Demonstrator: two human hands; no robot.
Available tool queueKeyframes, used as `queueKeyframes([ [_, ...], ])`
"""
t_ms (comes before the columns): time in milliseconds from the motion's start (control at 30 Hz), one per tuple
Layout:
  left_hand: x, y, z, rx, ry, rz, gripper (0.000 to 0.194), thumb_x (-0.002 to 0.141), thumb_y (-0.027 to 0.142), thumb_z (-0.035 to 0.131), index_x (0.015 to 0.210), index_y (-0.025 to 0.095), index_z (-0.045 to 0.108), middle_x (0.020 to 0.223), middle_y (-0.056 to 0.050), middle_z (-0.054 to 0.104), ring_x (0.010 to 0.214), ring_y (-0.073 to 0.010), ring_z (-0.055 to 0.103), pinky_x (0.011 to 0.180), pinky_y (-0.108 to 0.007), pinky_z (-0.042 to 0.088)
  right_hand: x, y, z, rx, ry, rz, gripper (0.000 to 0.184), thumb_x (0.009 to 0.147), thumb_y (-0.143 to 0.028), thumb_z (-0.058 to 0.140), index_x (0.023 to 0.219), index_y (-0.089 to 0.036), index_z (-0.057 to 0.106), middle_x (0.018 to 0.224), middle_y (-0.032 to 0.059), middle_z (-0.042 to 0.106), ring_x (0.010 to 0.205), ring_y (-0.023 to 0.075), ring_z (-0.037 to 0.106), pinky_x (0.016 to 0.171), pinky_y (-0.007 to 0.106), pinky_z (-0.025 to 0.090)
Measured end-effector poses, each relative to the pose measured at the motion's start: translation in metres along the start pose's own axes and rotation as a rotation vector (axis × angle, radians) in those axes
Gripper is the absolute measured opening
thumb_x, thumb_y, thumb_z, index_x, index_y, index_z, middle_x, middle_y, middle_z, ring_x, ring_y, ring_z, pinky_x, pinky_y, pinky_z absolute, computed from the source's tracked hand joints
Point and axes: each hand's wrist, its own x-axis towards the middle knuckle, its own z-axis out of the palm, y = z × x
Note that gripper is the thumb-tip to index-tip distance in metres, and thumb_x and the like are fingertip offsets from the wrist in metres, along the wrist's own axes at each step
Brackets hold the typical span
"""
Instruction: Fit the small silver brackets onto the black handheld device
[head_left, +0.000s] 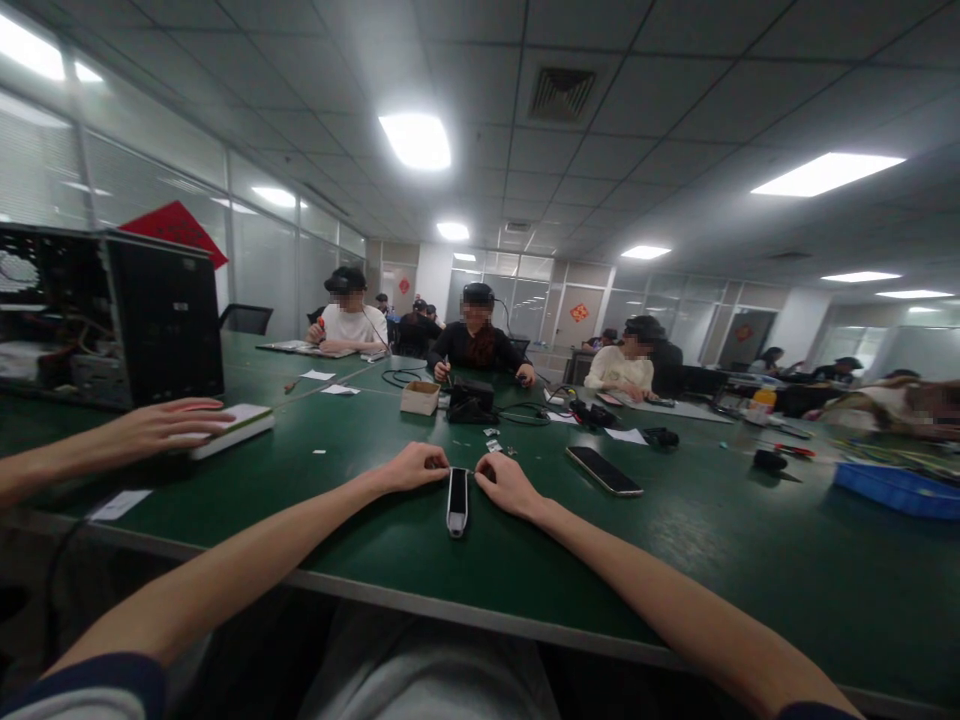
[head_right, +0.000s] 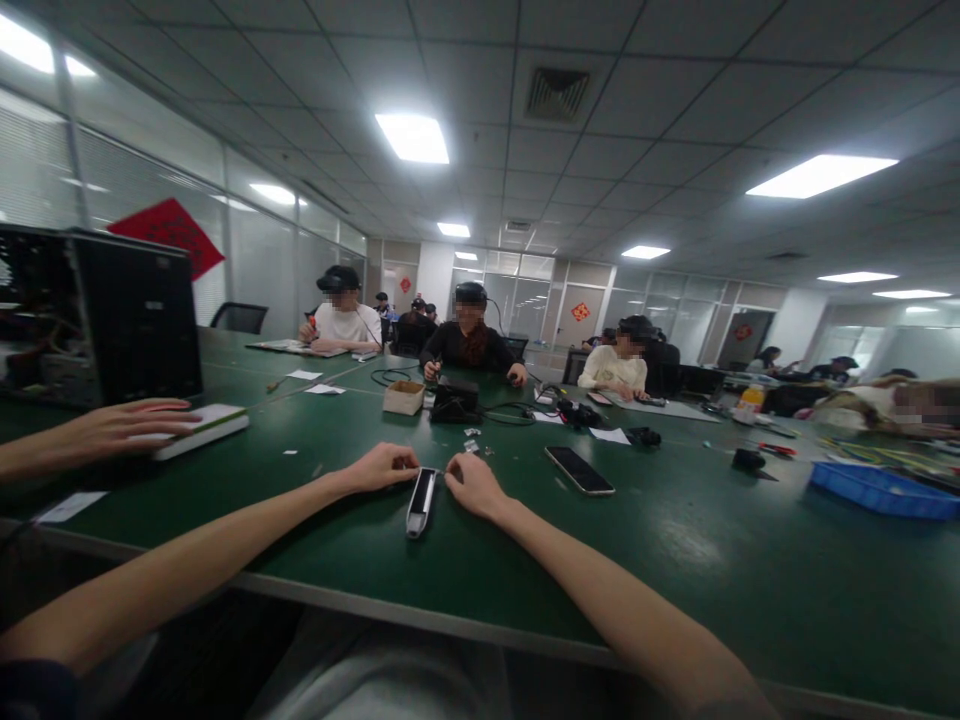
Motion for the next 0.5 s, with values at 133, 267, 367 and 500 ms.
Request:
queueKeyframes([
  [133,-0.0027,0.0021,-0.0014,-0.048,0.01,-0.017,0.026,0.072,0.048,0.059,0.082,0.025,0.067,0.075,0.001,0.066,0.068,-0.0166,0.056,0.062,-0.023,0.041,0.0001,0.0008,0.0003,0.019,-0.012,-0.02,0.012,0.083,-0.025,0.051,0.085,-0.016,0.059,0.086,0.0041,0.058,0.076,0.0131,0.053,0.068,0.025,0.042],
  [267,-0.0024,0.0007,0.0004,-0.025,-0.001,0.013,0.025,0.075,0.047,0.057,0.085,0.025,0.067,0.077,0.0,0.066,0.069,-0.017,0.057,0.064,-0.024,0.042,0.0003,-0.0015,0.0003,0.026,-0.031,-0.06,0.016,0.084,-0.03,0.052,0.089,-0.017,0.061,0.088,0.0042,0.058,0.08,0.014,0.053,0.071,0.026,0.042],
  [367,0.0001,-0.0026,0.003,0.016,-0.005,0.046,0.026,0.078,0.043,0.055,0.088,0.021,0.066,0.079,-0.003,0.066,0.069,-0.017,0.058,0.064,-0.024,0.043,0.0008,-0.0023,0.0005,0.026,-0.026,-0.077,0.017,0.084,-0.031,0.053,0.088,-0.017,0.062,0.087,0.0042,0.059,0.079,0.014,0.053,0.071,0.026,0.042],
  [500,0.0032,-0.0063,0.0056,0.067,-0.007,0.079,0.03,0.079,0.041,0.053,0.09,0.015,0.064,0.076,-0.003,0.065,0.066,-0.0144,0.057,0.061,-0.021,0.042,0.002,0.0009,0.0025,0.038,-0.011,-0.09,0.016,0.084,-0.03,0.054,0.087,-0.017,0.062,0.084,0.0038,0.059,0.077,0.0139,0.053,0.07,0.026,0.042],
])
